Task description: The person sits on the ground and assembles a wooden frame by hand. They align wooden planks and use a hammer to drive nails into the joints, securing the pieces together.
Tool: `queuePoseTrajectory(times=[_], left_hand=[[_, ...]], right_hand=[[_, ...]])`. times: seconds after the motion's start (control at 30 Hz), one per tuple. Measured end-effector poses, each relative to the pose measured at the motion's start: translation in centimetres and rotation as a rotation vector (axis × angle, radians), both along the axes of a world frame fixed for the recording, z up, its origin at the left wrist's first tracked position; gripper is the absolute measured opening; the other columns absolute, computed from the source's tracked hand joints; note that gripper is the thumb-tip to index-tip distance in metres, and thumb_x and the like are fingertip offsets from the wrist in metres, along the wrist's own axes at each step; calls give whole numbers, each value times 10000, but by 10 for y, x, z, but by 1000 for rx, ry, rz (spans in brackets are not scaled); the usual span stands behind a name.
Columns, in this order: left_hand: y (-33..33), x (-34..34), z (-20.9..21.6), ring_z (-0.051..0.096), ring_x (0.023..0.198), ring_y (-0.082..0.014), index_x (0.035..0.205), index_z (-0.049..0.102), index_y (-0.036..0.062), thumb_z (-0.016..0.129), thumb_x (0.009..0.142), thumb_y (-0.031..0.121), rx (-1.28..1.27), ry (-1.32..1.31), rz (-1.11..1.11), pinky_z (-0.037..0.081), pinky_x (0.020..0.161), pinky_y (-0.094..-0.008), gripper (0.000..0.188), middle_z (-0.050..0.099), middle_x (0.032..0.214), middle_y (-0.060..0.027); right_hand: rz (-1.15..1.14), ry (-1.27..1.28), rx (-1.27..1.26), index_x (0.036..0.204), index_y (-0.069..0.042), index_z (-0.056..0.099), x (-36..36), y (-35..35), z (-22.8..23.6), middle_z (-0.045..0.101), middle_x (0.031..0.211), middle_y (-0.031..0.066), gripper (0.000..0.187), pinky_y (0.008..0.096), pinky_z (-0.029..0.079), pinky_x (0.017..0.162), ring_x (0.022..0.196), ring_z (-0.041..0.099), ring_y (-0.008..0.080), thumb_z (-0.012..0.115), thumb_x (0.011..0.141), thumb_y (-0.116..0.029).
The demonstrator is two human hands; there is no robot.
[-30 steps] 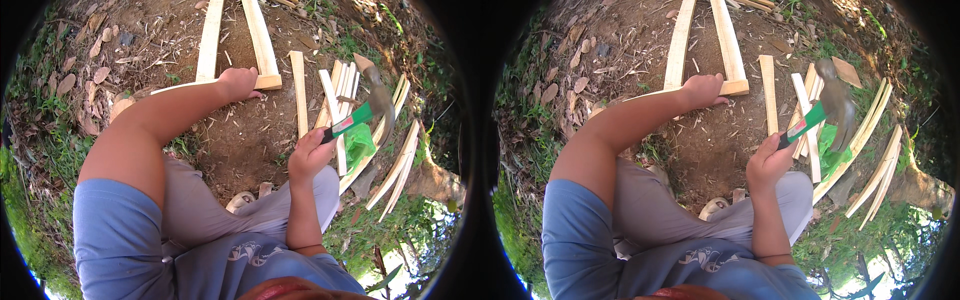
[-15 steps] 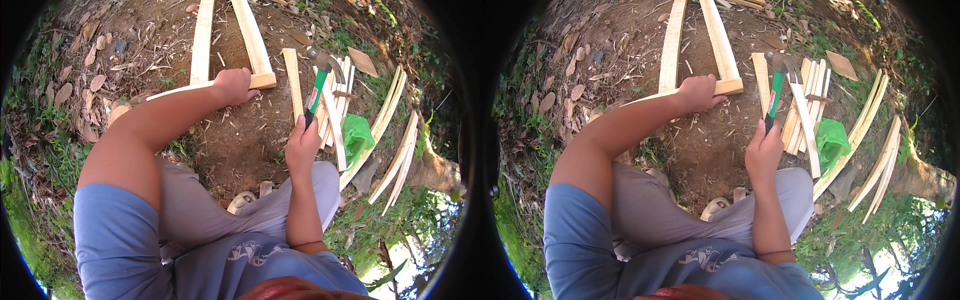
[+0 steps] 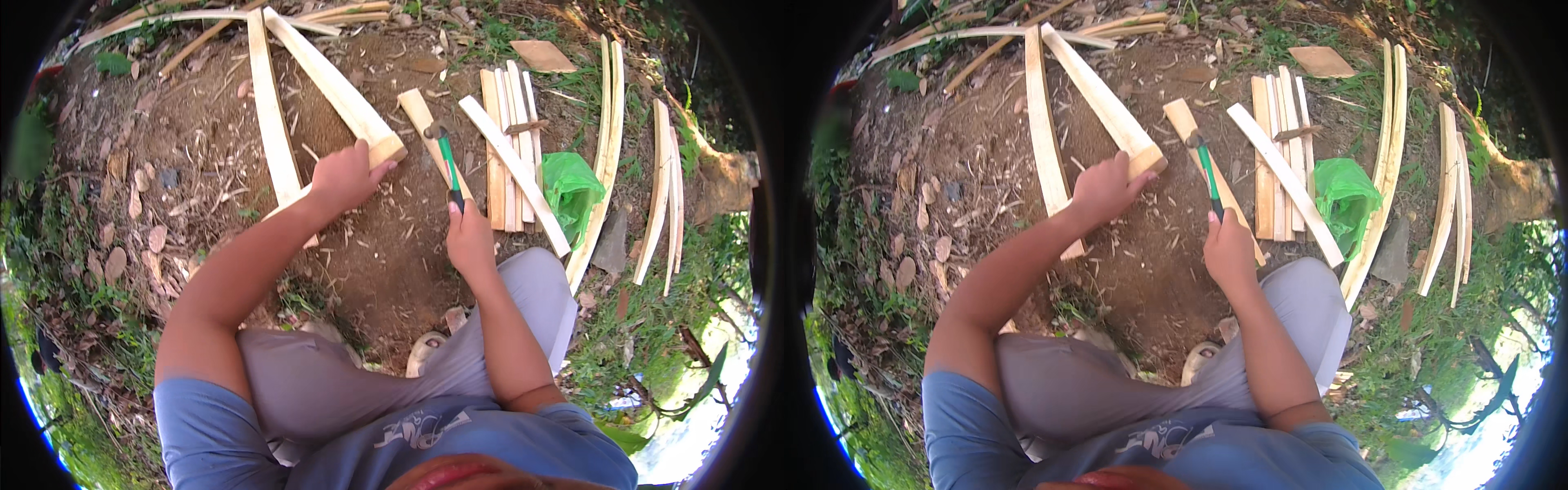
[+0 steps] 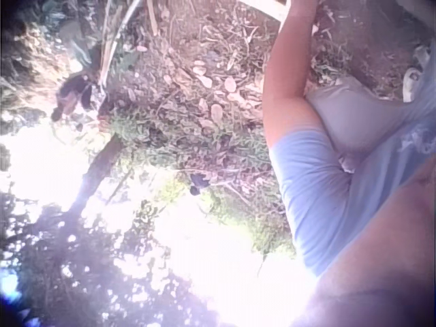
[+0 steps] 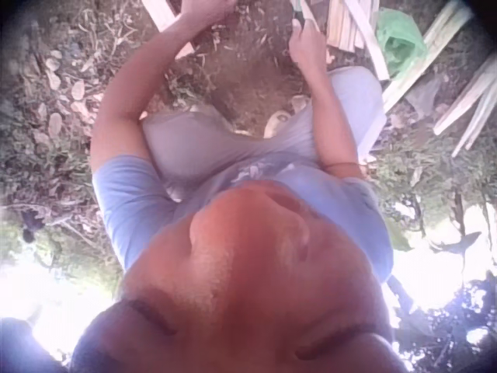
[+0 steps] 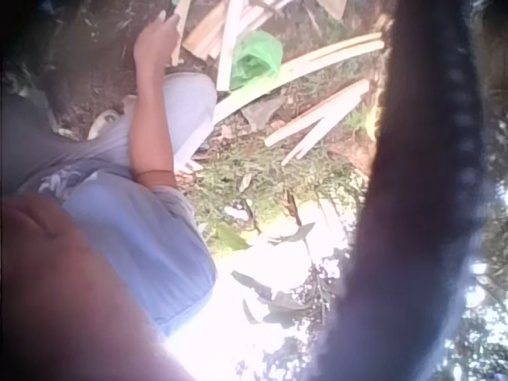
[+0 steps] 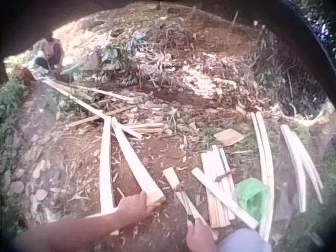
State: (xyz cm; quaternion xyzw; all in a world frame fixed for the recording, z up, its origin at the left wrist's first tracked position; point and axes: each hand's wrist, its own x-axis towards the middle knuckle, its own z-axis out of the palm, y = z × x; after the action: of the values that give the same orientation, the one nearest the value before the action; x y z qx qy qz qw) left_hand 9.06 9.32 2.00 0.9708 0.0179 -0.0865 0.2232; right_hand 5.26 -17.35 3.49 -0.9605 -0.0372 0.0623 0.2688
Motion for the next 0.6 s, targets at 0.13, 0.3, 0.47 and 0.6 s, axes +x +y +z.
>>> queuePoseTrajectory(times=[0.13,0.3,0.47,0.6], left_hand=[[-2,1,3,777,805,-430,1031,609,-18,533,1084,662,73,13,-32,618,694,-538,687,753,842,-243],[-1,-1,-9,777,704,-376,1053,584,-13,529,1096,646,181,-74,-93,615,567,-475,663,736,777,-176],[-1,-2,-13,770,673,-376,1037,577,-6,537,1099,630,206,-127,-101,611,546,-469,640,724,744,-162],[-4,-4,-18,772,671,-373,1032,578,-1,551,1097,617,233,-112,-122,611,542,-464,622,730,753,-174]], right_hand=[[-23,38,-56,1047,10,557,-3,4,-26,695,795,320,310,640,531,697,780,705,546,552,1142,-285],[-42,72,-51,1090,17,526,-5,14,-33,702,786,298,287,617,562,699,782,725,522,562,1137,-264],[-20,-43,-2,1144,22,484,-12,16,-52,687,842,305,265,628,531,693,797,696,533,566,1131,-229],[-28,-13,75,1168,24,469,-13,18,-61,677,852,302,254,624,517,684,792,688,531,578,1123,-201]])
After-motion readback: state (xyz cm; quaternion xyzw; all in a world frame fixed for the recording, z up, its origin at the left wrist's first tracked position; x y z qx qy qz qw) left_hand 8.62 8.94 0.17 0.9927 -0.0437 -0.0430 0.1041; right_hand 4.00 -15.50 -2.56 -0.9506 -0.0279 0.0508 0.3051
